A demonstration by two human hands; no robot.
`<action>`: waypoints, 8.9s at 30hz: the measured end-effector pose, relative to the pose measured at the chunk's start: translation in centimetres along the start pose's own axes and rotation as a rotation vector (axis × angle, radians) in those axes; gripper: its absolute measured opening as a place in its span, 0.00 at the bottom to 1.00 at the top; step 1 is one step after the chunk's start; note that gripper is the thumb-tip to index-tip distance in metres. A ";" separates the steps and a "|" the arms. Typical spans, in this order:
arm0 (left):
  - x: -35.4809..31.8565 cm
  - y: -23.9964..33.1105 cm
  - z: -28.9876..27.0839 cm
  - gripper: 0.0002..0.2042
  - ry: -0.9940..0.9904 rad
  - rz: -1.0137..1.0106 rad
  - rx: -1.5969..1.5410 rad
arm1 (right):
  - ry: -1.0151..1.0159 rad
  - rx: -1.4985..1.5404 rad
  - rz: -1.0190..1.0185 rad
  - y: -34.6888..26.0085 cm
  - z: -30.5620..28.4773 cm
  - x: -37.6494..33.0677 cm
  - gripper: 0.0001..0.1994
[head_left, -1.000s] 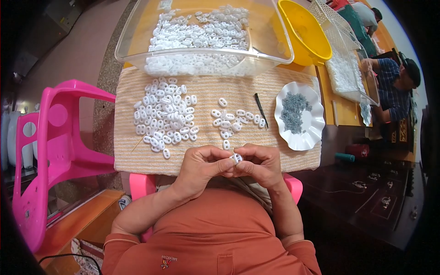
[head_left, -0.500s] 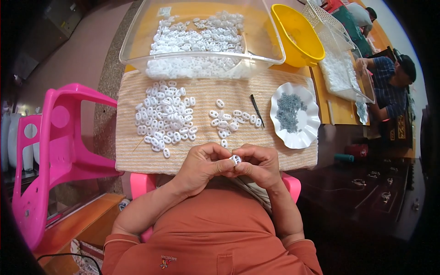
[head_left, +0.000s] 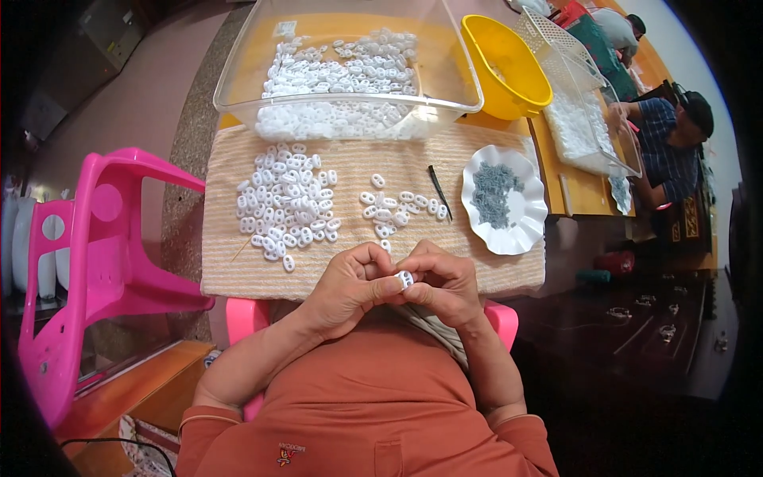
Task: Assembling small white plastic components by inserting metal pins or smaller parts into them manually and using a small probe tool.
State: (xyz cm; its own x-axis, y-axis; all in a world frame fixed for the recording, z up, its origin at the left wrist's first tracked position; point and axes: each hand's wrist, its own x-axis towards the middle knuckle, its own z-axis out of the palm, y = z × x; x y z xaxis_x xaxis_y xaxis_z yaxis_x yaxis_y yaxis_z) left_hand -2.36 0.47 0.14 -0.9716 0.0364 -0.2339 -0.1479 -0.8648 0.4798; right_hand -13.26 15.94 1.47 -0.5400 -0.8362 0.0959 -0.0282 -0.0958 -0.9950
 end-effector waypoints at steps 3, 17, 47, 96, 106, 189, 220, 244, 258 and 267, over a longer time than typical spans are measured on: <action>-0.2 -0.1 -0.1 0.07 -0.036 0.020 -0.007 | 0.000 0.030 0.016 -0.1 0.2 -0.4 0.13; -0.5 -0.5 0.4 0.11 -0.008 0.066 0.067 | -0.016 0.044 -0.047 -0.4 0.7 -0.8 0.12; 0.9 0.4 -0.2 0.05 0.090 -0.072 0.007 | -0.020 0.090 -0.029 1.6 -0.4 0.2 0.12; 1.9 0.3 2.0 0.05 0.112 0.157 0.534 | 0.753 -0.959 -0.252 -8.1 -18.6 15.1 0.10; 2.3 0.5 1.1 0.03 0.221 0.433 0.885 | 0.018 -0.801 0.033 -3.8 -6.0 8.9 0.07; 1.7 -1.1 1.7 0.06 0.190 0.200 0.333 | 0.541 -1.413 0.332 -3.4 -11.7 -1.4 0.09; 1.8 -1.2 1.4 0.09 0.191 0.201 0.357 | 0.618 -0.706 0.200 -2.6 -13.1 -2.1 0.04; 1.2 -0.4 2.2 0.05 0.045 -0.070 0.226 | 0.150 -0.195 -0.076 -2.6 -1.7 -2.1 0.04; 1.3 -0.4 1.9 0.05 0.092 -0.015 0.243 | 0.162 -0.130 0.108 -1.7 -1.3 -2.0 0.04; 1.4 -0.8 1.5 0.05 0.080 0.091 0.346 | 0.189 -0.125 0.093 -1.2 -1.0 -2.0 0.06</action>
State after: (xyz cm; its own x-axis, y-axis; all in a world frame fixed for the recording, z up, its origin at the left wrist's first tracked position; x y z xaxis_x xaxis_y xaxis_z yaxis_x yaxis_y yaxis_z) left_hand -3.87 1.99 0.65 -0.9682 -0.0840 -0.2355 -0.1282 -0.6417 0.7561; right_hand -12.95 18.27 2.48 -0.6927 -0.7211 0.0081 -0.0683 0.0545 -0.9962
